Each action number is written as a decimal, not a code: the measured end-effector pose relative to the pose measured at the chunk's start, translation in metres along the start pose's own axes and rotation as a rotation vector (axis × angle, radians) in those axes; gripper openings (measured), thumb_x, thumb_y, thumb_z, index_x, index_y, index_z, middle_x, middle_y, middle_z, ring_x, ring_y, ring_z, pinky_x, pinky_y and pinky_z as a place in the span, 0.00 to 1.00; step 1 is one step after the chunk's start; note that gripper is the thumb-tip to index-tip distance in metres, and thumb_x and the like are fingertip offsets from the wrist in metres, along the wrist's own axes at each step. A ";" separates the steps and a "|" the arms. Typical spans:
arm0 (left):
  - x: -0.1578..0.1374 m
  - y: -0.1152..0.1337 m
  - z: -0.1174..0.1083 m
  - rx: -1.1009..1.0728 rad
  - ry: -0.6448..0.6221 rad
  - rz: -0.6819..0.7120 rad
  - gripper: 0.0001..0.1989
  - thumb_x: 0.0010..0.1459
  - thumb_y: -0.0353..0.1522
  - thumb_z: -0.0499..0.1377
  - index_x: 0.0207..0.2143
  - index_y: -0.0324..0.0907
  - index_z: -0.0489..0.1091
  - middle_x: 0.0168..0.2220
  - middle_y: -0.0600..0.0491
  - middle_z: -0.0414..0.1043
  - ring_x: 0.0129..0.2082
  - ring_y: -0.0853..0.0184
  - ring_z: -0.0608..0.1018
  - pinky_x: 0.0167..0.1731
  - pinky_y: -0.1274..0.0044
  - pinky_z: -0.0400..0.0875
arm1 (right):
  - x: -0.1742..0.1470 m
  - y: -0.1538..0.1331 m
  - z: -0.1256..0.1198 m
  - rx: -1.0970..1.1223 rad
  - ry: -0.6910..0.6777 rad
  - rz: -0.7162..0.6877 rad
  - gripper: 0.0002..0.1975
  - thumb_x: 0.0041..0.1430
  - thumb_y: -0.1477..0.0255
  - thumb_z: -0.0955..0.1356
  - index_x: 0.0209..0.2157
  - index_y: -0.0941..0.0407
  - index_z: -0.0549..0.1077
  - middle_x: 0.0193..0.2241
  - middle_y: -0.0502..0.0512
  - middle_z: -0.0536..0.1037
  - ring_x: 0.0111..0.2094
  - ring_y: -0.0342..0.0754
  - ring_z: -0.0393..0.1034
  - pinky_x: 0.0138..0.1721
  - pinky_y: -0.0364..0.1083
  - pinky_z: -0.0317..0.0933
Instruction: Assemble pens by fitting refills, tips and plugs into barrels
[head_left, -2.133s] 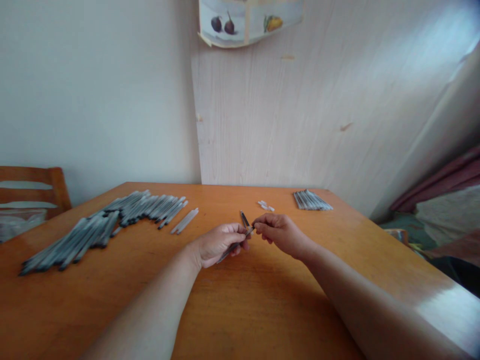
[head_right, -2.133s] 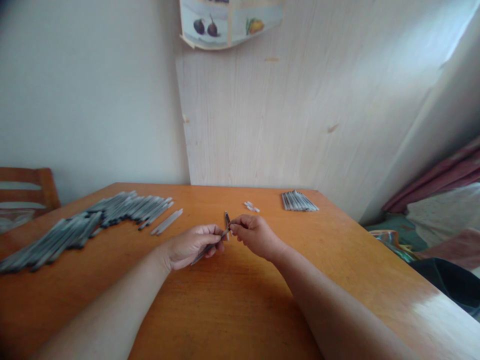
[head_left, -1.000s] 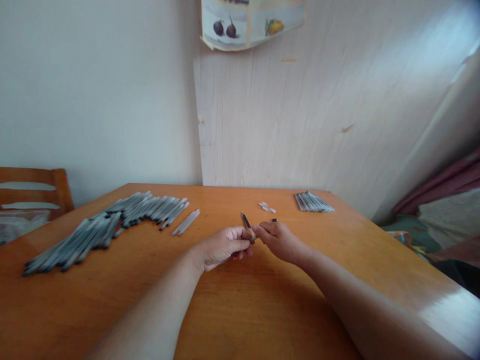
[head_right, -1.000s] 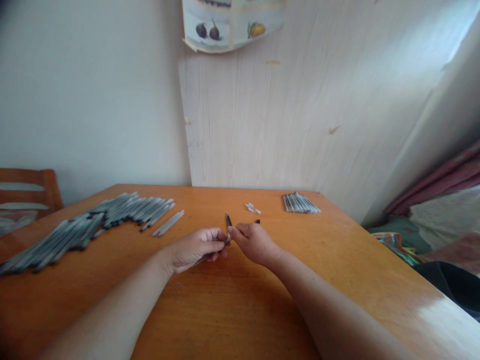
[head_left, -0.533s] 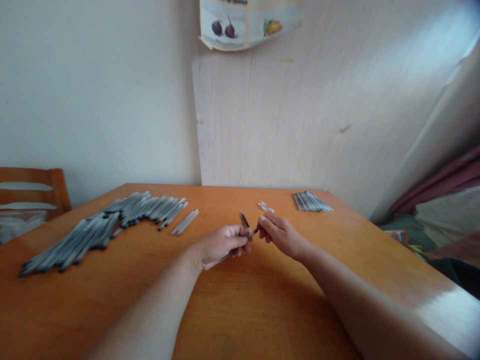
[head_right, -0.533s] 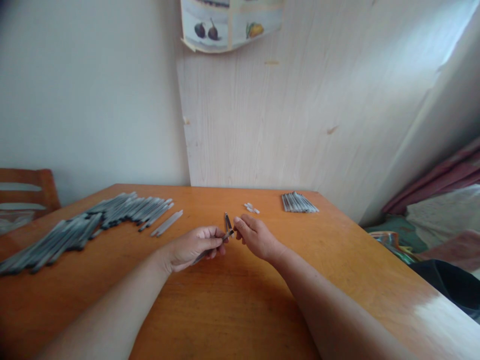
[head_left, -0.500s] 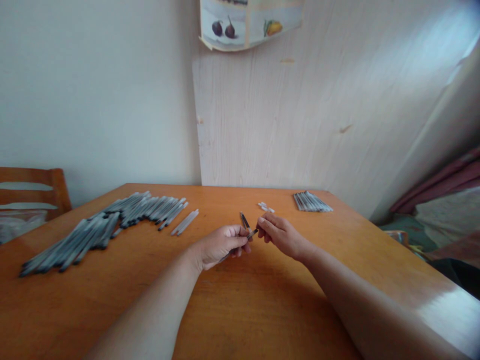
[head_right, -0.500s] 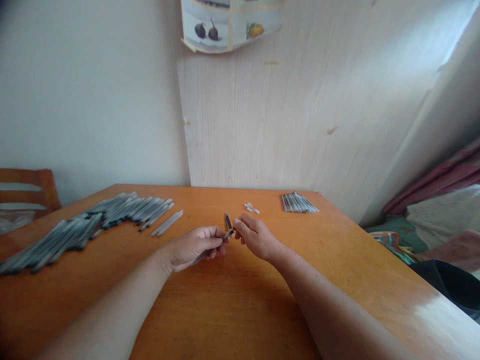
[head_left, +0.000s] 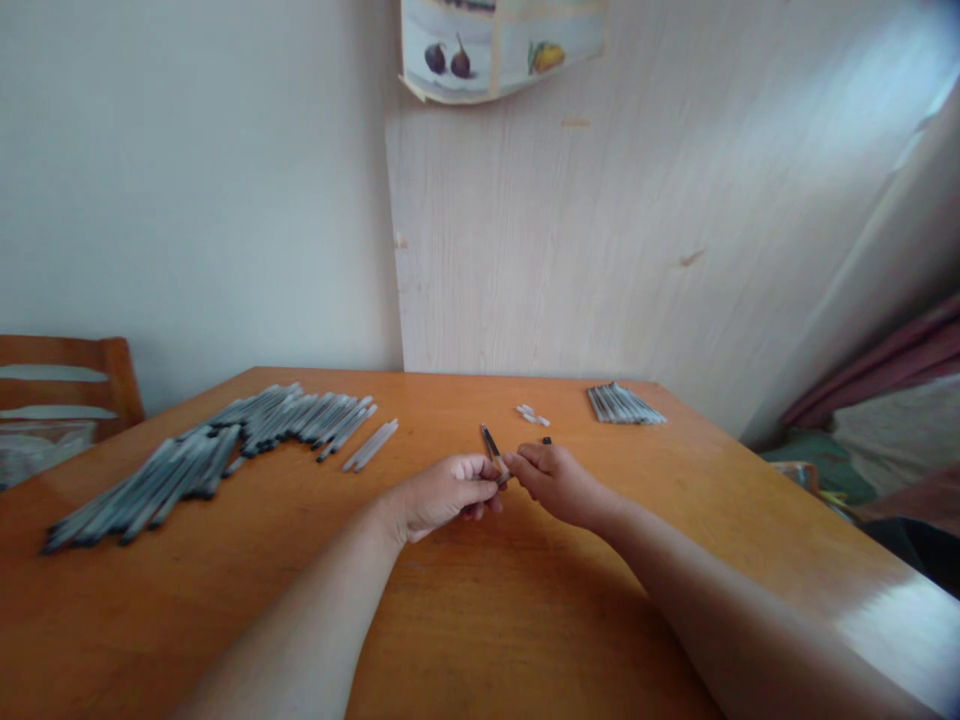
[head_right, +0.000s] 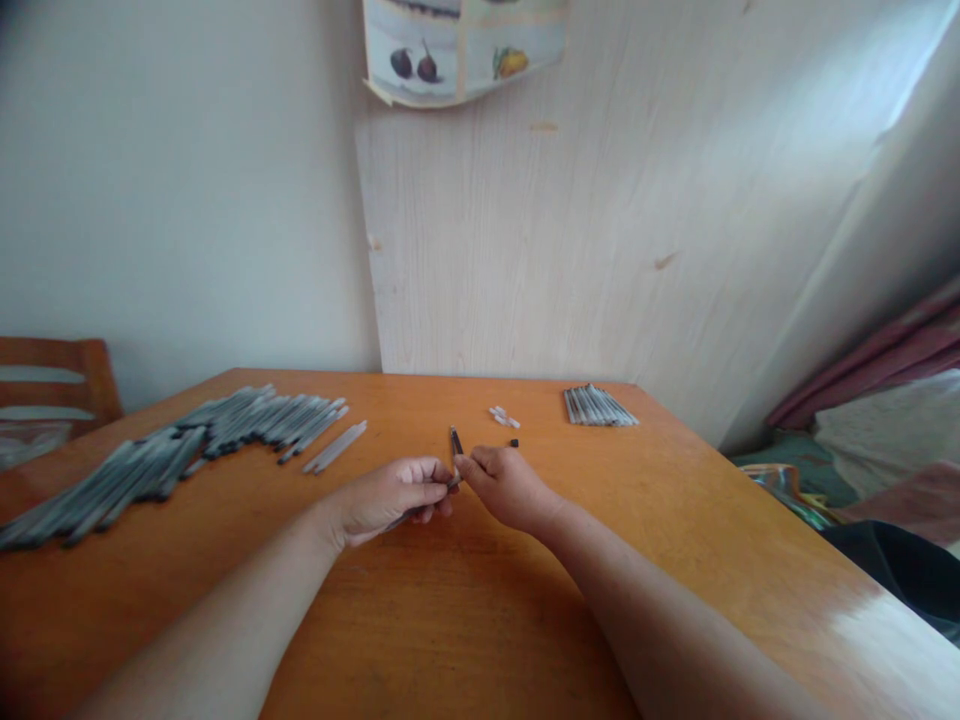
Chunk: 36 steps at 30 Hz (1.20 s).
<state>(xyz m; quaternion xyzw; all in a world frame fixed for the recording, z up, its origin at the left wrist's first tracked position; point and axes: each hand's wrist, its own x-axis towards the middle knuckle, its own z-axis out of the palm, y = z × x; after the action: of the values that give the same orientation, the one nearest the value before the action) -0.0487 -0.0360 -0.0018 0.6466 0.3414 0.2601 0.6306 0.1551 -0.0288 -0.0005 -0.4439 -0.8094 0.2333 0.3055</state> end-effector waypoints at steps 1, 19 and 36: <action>0.000 0.000 0.000 0.006 -0.004 0.001 0.09 0.57 0.36 0.58 0.37 0.39 0.66 0.31 0.52 0.74 0.25 0.73 0.68 0.27 0.78 0.55 | 0.001 0.002 0.001 0.006 -0.007 0.003 0.22 0.65 0.56 0.58 0.23 0.56 0.64 0.20 0.49 0.66 0.23 0.41 0.59 0.25 0.42 0.50; 0.001 0.002 -0.001 -0.032 0.057 -0.002 0.09 0.56 0.34 0.59 0.37 0.38 0.68 0.30 0.51 0.73 0.25 0.73 0.68 0.28 0.78 0.57 | -0.001 -0.001 -0.009 0.290 -0.022 0.065 0.18 0.64 0.56 0.60 0.30 0.57 0.67 0.27 0.52 0.73 0.25 0.42 0.65 0.27 0.43 0.60; -0.001 0.001 0.000 0.035 0.016 0.001 0.09 0.57 0.36 0.58 0.37 0.39 0.67 0.32 0.52 0.74 0.26 0.73 0.68 0.28 0.77 0.56 | 0.002 0.006 0.003 0.135 -0.074 0.012 0.25 0.65 0.53 0.57 0.23 0.57 0.65 0.20 0.47 0.62 0.23 0.40 0.56 0.25 0.42 0.52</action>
<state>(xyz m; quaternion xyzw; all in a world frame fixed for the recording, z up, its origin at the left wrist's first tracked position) -0.0489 -0.0367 -0.0008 0.6556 0.3505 0.2595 0.6165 0.1557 -0.0241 -0.0056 -0.4180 -0.7999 0.3056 0.3033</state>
